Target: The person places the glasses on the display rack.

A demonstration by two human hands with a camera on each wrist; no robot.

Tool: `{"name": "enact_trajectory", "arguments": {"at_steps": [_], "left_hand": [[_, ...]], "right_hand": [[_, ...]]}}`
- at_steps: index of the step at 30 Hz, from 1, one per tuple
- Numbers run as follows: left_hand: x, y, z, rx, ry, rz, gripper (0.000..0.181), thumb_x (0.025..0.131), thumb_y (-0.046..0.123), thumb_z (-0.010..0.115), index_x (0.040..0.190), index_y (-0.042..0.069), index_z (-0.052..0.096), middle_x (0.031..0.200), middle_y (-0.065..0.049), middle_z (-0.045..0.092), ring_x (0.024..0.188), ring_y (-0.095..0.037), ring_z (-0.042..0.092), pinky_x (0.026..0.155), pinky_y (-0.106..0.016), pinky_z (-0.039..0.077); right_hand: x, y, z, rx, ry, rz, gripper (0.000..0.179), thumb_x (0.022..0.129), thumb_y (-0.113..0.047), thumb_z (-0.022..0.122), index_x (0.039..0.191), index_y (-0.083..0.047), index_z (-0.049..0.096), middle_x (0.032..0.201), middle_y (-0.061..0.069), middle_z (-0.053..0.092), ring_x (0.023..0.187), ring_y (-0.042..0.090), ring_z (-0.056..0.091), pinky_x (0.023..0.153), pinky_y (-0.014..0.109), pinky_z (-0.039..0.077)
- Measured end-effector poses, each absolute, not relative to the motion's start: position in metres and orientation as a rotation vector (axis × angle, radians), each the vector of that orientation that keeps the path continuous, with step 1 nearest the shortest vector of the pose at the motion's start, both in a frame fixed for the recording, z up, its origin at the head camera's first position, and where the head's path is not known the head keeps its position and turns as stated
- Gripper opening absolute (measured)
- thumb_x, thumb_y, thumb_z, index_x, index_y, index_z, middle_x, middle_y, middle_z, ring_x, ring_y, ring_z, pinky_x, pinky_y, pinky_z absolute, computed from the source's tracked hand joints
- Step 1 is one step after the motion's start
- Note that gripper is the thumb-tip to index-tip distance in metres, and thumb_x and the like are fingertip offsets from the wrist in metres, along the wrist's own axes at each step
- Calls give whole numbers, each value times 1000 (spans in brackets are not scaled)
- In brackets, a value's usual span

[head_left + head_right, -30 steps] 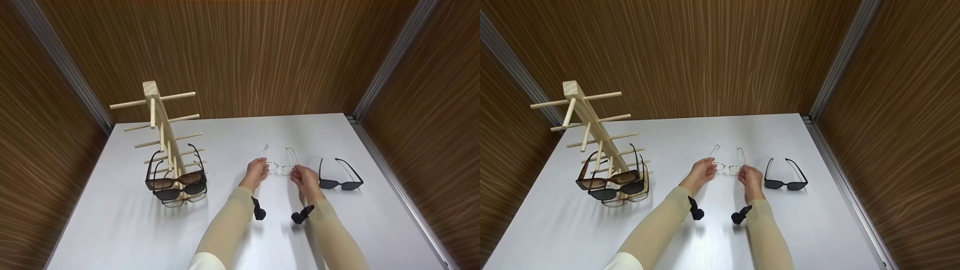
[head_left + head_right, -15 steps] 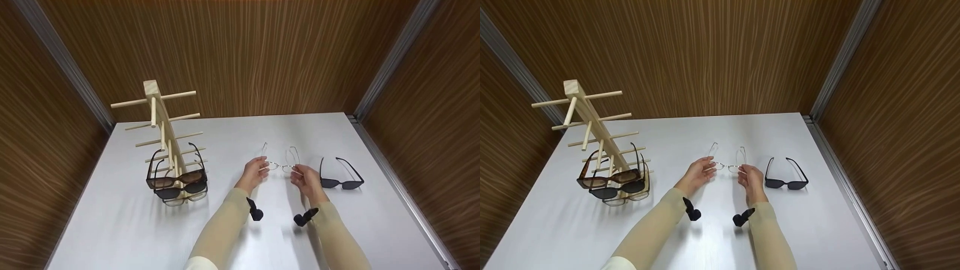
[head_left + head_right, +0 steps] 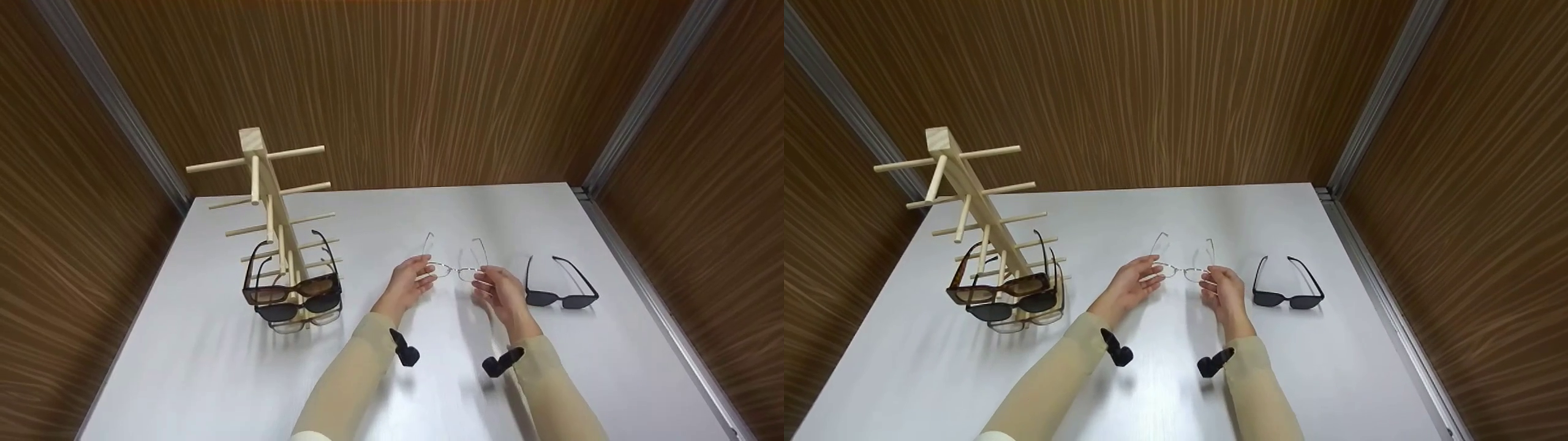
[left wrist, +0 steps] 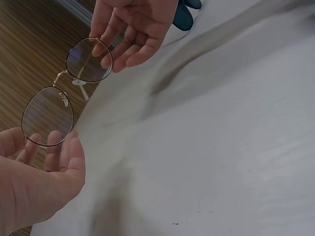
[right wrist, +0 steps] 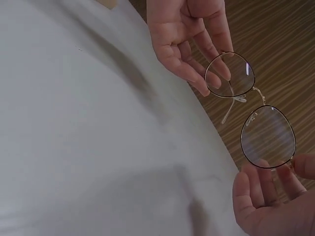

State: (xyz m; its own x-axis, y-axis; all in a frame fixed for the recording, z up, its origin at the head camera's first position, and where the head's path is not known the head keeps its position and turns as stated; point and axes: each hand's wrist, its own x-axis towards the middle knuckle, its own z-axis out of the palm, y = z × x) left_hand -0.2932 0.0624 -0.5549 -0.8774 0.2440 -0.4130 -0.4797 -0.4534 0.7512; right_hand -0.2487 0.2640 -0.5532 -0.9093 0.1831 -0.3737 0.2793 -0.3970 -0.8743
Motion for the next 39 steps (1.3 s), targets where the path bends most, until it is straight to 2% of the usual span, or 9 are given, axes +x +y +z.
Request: {"name": "enact_trajectory", "arguments": {"at_steps": [6, 12, 19, 27, 33, 39], "left_hand": [[-287, 56, -551, -296, 1361, 2329, 33, 97, 18, 52, 125, 2, 52, 97, -14, 58, 107, -36, 56, 100, -45, 37], [-284, 51, -543, -262, 1364, 2345, 34, 96, 19, 53, 126, 1, 52, 98, -15, 59, 100, -33, 59, 97, -44, 39], [-276, 43, -536, -236, 1364, 2359, 32, 96, 18, 53, 123, 1, 53, 101, -16, 58, 93, -29, 60, 85, -36, 46], [-268, 36, -528, -198, 1401, 2370, 27, 95, 16, 54, 117, 1, 57, 89, -9, 60, 86, -25, 62, 74, -29, 50], [-260, 30, -520, -149, 1456, 2375, 25, 95, 17, 54, 115, 2, 60, 93, -12, 62, 88, -26, 64, 75, -30, 51], [-251, 23, -517, -58, 1516, 2366, 32, 96, 18, 53, 121, -1, 55, 94, -11, 61, 93, -29, 63, 78, -31, 51]], "right_hand": [[-244, 259, -547, 560, 1771, -2471, 31, 98, -14, 47, 123, 4, 45, 94, 15, 64, 83, 23, 65, 75, 31, 53], [-241, 255, -538, 526, 1729, -2525, 21, 98, -12, 47, 114, 1, 46, 89, 12, 65, 82, 23, 66, 78, 33, 53], [-233, 251, -532, 474, 1690, -2551, 13, 98, -9, 46, 108, 0, 45, 89, 11, 65, 85, 25, 66, 84, 36, 51], [-226, 244, -523, 465, 1677, -2598, 7, 98, -7, 44, 103, -2, 45, 86, 10, 64, 83, 24, 66, 85, 37, 50], [-220, 240, -517, 442, 1670, -2615, 10, 98, -9, 46, 105, -2, 46, 87, 11, 64, 84, 24, 65, 86, 38, 49], [-214, 237, -514, 401, 1646, -2631, 12, 98, -10, 47, 106, -1, 46, 89, 13, 64, 84, 25, 64, 87, 39, 49]]}}
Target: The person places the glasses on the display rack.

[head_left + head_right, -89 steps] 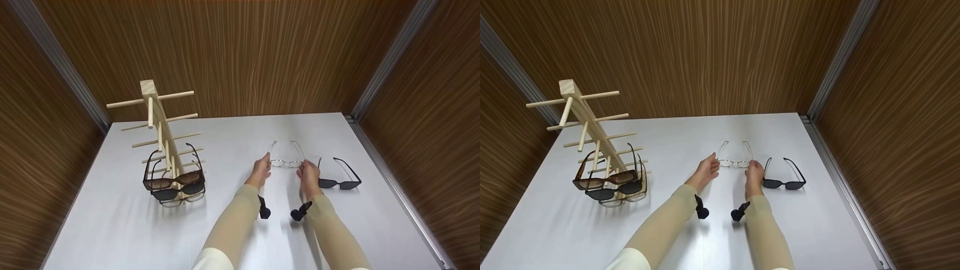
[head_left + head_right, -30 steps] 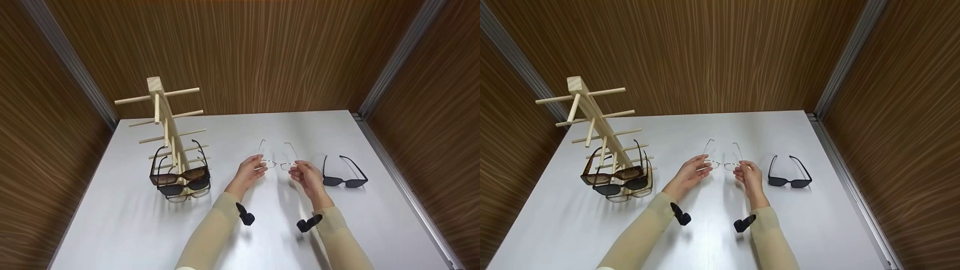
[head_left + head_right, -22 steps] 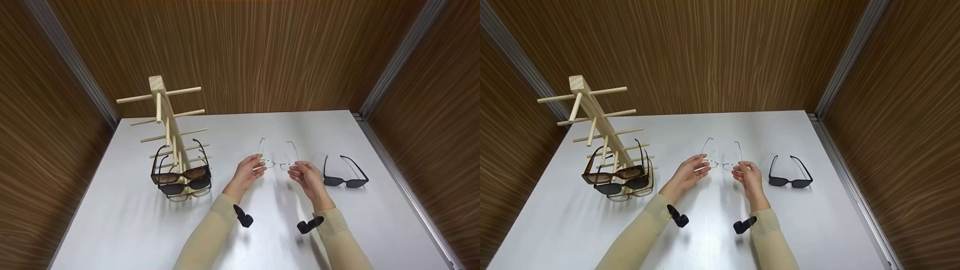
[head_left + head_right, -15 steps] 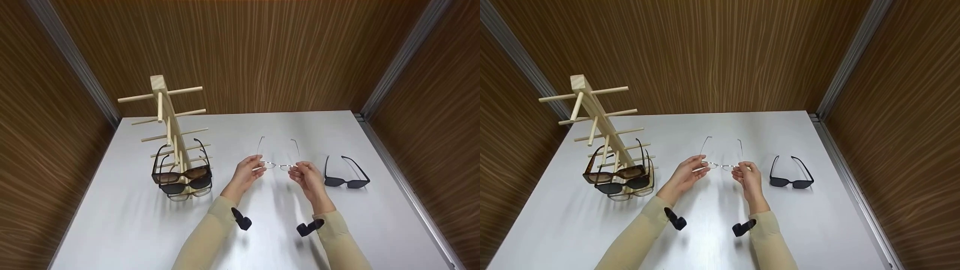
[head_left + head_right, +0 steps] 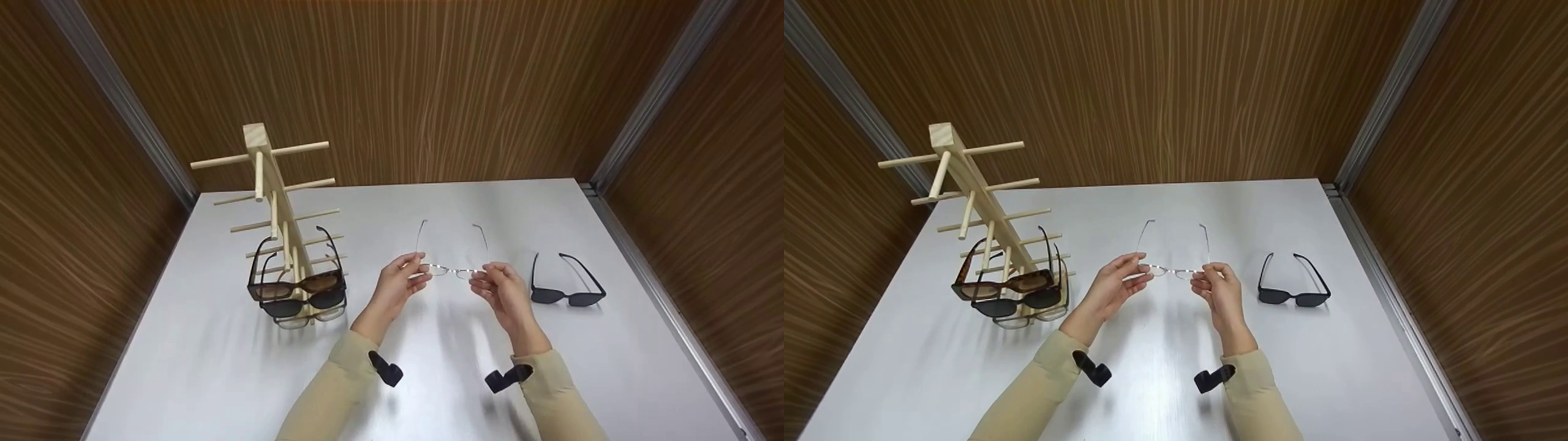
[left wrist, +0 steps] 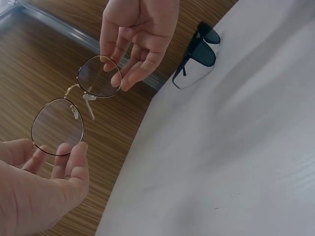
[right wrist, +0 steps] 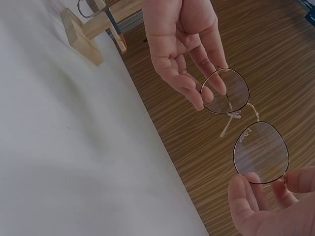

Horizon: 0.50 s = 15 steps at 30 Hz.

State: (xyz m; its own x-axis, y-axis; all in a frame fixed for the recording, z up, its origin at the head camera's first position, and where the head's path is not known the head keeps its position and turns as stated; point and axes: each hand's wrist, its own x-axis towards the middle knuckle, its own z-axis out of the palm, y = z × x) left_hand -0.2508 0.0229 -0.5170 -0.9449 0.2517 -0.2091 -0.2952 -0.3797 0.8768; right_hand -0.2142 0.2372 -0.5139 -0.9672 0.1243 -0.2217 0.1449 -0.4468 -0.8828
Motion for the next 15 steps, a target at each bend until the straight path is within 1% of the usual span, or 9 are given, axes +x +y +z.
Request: {"name": "enact_trajectory", "arguments": {"at_steps": [3, 8, 12, 15], "left_hand": [[-245, 18, -515, -37, 1544, 2366, 32, 96, 18, 53, 121, 0, 56, 95, -11, 61, 95, -30, 64, 80, -32, 51], [-236, 11, -508, -7, 1563, 2365, 29, 96, 19, 53, 120, 3, 57, 95, -11, 61, 94, -29, 64, 82, -35, 51], [-229, 6, -502, 22, 1584, 2355, 31, 96, 21, 53, 122, 3, 56, 97, -12, 61, 93, -27, 64, 81, -33, 51], [-224, 3, -499, 30, 1595, 2353, 33, 96, 21, 53, 123, 1, 55, 98, -13, 61, 93, -27, 64, 79, -32, 52]], "right_hand": [[-211, 236, -512, 374, 1630, -2626, 11, 98, -10, 47, 105, -1, 47, 91, 14, 64, 84, 25, 64, 87, 40, 49], [-204, 235, -507, 312, 1559, -2641, 13, 97, -7, 48, 105, 2, 51, 91, 17, 62, 82, 26, 63, 86, 40, 49], [-199, 234, -502, 265, 1521, -2632, 16, 98, -6, 45, 106, 4, 54, 92, 17, 62, 84, 26, 63, 87, 39, 49], [-196, 233, -499, 252, 1522, -2613, 15, 98, -6, 44, 103, 4, 55, 93, 17, 62, 86, 26, 63, 87, 39, 49]]}}
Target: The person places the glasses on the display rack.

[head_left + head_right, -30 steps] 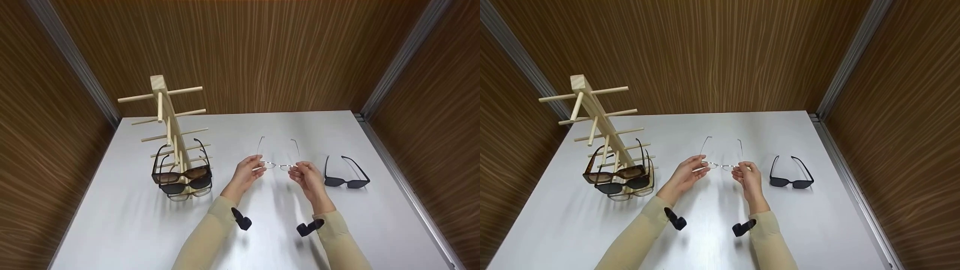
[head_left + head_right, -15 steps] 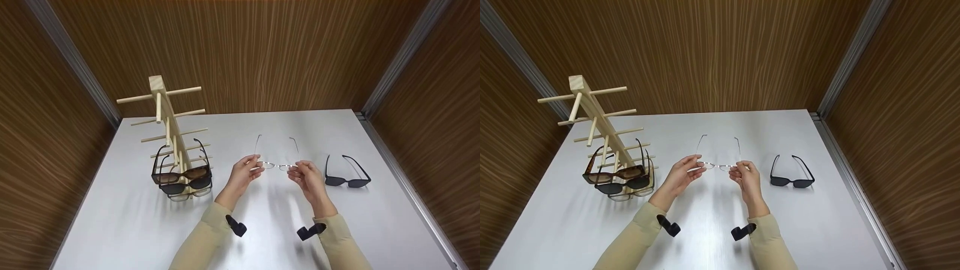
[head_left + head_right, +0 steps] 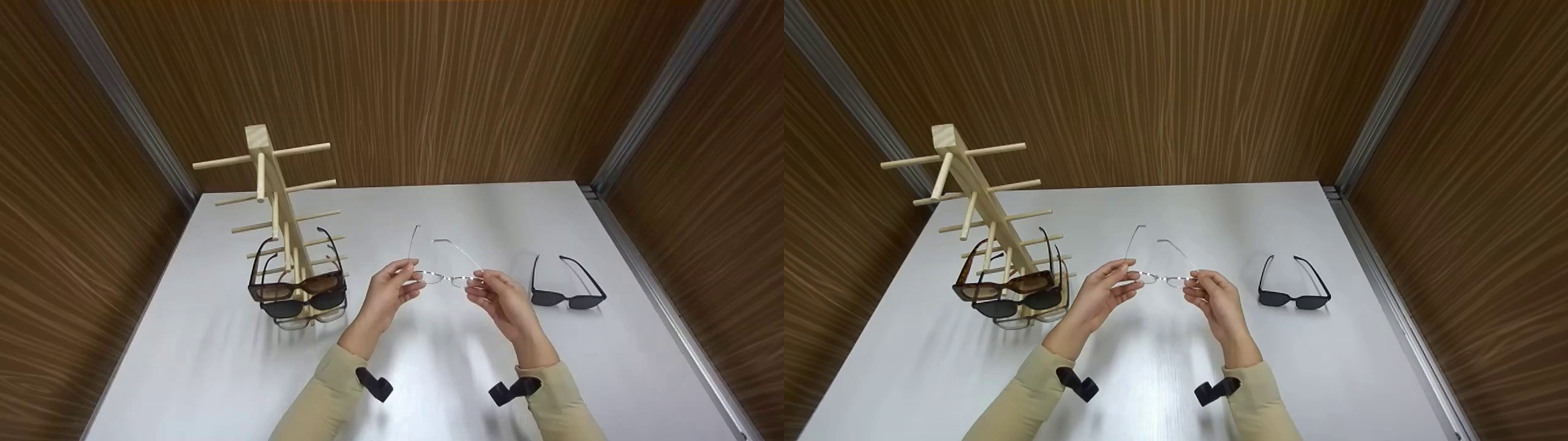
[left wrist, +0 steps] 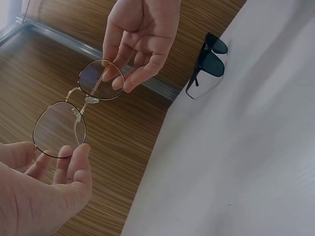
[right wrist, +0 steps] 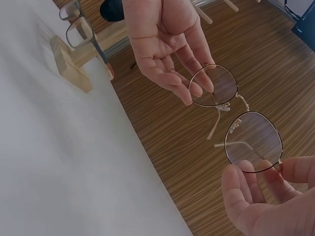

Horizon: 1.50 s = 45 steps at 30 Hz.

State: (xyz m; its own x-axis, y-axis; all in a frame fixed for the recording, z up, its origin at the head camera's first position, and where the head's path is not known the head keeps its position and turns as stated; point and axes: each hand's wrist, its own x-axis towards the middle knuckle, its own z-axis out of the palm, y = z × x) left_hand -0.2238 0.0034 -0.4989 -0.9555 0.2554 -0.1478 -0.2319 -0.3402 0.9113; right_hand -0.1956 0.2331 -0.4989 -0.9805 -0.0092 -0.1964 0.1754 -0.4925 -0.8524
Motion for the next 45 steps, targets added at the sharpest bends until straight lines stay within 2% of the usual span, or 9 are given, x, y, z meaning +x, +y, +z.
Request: {"name": "enact_trajectory", "arguments": {"at_steps": [7, 17, 26, 45], "left_hand": [[-211, -2, -493, 41, 1618, 2355, 33, 95, 20, 55, 121, 1, 56, 98, -12, 62, 94, -28, 64, 80, -32, 52], [-197, -14, -481, 99, 1627, 2386, 32, 95, 20, 56, 121, 2, 55, 103, -18, 61, 96, -28, 63, 82, -34, 51], [-184, -26, -465, 138, 1623, 2434, 31, 94, 20, 57, 120, 3, 56, 98, -14, 62, 91, -26, 64, 79, -32, 51], [-159, -51, -443, 132, 1689, 2462, 34, 92, 16, 60, 120, 0, 56, 97, -14, 64, 93, -28, 65, 80, -34, 52]], "right_hand": [[-187, 226, -493, 270, 1516, -2621, 10, 98, -5, 44, 101, 1, 51, 94, 15, 60, 87, 28, 63, 87, 40, 49], [-178, 217, -480, 202, 1515, -2626, 7, 98, -5, 45, 99, 0, 50, 98, 16, 60, 87, 27, 63, 87, 41, 49], [-172, 206, -466, 146, 1552, -2623, 7, 97, -4, 46, 99, 1, 50, 100, 18, 60, 86, 27, 64, 86, 41, 49], [-162, 185, -449, 14, 1573, -2622, 4, 94, -3, 50, 94, 0, 52, 90, 17, 61, 81, 28, 63, 83, 43, 51]]}}
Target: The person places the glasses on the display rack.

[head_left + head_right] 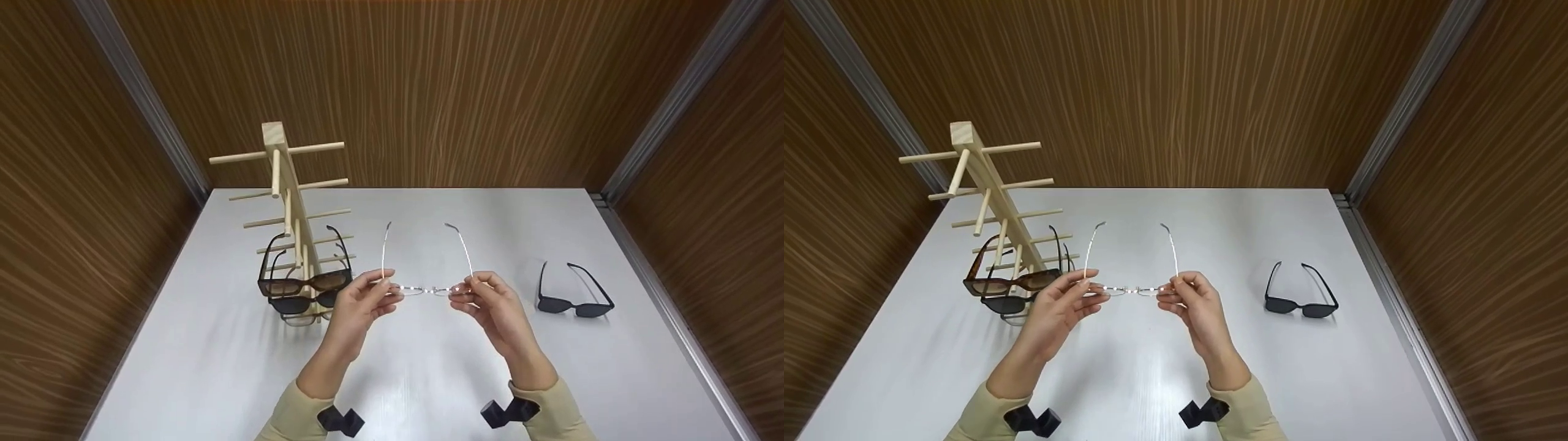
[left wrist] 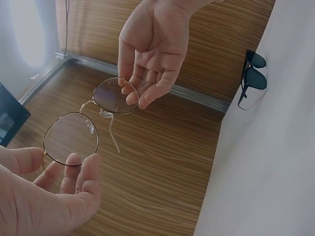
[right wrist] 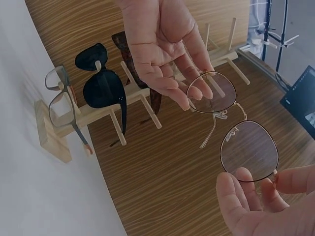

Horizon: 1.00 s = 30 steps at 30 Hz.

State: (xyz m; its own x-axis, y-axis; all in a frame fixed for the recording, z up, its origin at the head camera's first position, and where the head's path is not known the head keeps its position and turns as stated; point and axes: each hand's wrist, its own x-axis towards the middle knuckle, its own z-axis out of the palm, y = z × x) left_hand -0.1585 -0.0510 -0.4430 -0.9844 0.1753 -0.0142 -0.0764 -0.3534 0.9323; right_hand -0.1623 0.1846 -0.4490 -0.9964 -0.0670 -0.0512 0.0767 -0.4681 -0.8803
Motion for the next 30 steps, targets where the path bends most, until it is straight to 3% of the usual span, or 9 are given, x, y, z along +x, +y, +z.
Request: {"name": "enact_trajectory", "arguments": {"at_steps": [22, 30], "left_hand": [[-128, -91, -421, 158, 1861, 2586, 35, 92, 12, 59, 121, -6, 53, 97, -14, 64, 92, -28, 64, 81, -41, 51], [-119, -106, -413, 108, 1914, 2625, 35, 92, 11, 59, 121, -7, 53, 100, -21, 63, 91, -31, 63, 80, -43, 51]], "right_hand": [[-162, 144, -423, -247, 1596, -2475, 9, 96, -10, 52, 97, -1, 51, 92, 15, 62, 85, 27, 64, 85, 44, 49], [-164, 126, -418, -313, 1580, -2437, 9, 96, -10, 51, 97, -1, 51, 91, 15, 63, 85, 26, 64, 85, 44, 49]]}}
